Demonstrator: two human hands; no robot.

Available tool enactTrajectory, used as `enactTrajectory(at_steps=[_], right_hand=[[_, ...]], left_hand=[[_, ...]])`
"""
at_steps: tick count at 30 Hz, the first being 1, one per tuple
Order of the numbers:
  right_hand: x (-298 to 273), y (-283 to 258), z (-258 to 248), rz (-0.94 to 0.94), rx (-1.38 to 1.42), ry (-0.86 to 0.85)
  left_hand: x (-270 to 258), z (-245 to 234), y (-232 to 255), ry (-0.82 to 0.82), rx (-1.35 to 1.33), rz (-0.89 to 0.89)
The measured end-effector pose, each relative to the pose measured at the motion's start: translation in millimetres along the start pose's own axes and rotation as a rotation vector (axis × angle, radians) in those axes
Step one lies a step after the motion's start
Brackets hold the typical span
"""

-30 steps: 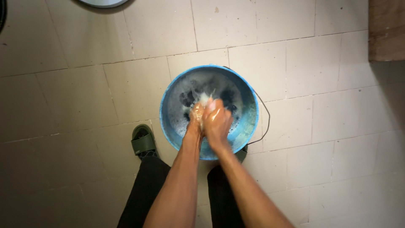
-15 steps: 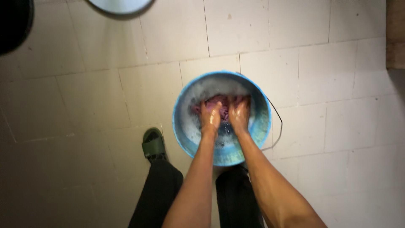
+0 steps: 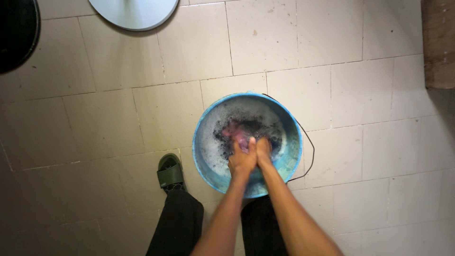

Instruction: The person wrings a pink cloth in a bucket of soapy water, then wipes the front grille and blades of a standing fan. They repeatedly wring the cloth and continue wiping the fan's grille and blades from multiple angles.

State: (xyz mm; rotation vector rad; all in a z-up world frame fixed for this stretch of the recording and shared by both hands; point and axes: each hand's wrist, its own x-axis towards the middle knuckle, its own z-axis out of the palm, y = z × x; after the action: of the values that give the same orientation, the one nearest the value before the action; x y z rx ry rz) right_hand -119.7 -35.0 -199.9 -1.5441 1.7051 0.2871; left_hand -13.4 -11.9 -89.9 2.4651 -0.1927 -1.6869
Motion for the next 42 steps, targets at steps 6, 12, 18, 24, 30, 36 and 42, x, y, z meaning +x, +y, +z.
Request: enactTrajectory(at_steps=[6, 12, 18, 24, 30, 36, 42], right_hand=[[-131.0, -91.2, -98.7, -0.221, 0.520, 0.052], [-185.5, -162.0, -114.3, -0.336, 0.291, 0.159], [-119.5, -158.3, -104.6, -0.345, 0.194, 0.291], [-59.6, -121.2, -76.7, -0.239, 0.174, 0.253], [-8.2, -72.1, -45.2, -0.175, 0.295, 0.358], [23.5, 33.0, 35.5, -0.654, -0.685, 0.660], [16.7, 41.7, 50.2, -0.002, -0.273, -0.112]], left_hand=[[97.8, 53.3, -36.0, -0.400, -1.094, 0.142], [110.8, 36.9, -44.5, -0.878, -1.126, 0.097], [100.1, 32.4, -36.3, -0.566, -1.169, -0.016], [97.1, 17.8, -39.5, -0.428, -1.254, -0.003], [55.4, -17.9, -16.0, 0.239, -0.540, 0.301], [48.9, -1.0, -41.2, 0.178, 0.069, 0.151], [79.4, 30.3, -74.6, -0.075, 0.168, 0.071]])
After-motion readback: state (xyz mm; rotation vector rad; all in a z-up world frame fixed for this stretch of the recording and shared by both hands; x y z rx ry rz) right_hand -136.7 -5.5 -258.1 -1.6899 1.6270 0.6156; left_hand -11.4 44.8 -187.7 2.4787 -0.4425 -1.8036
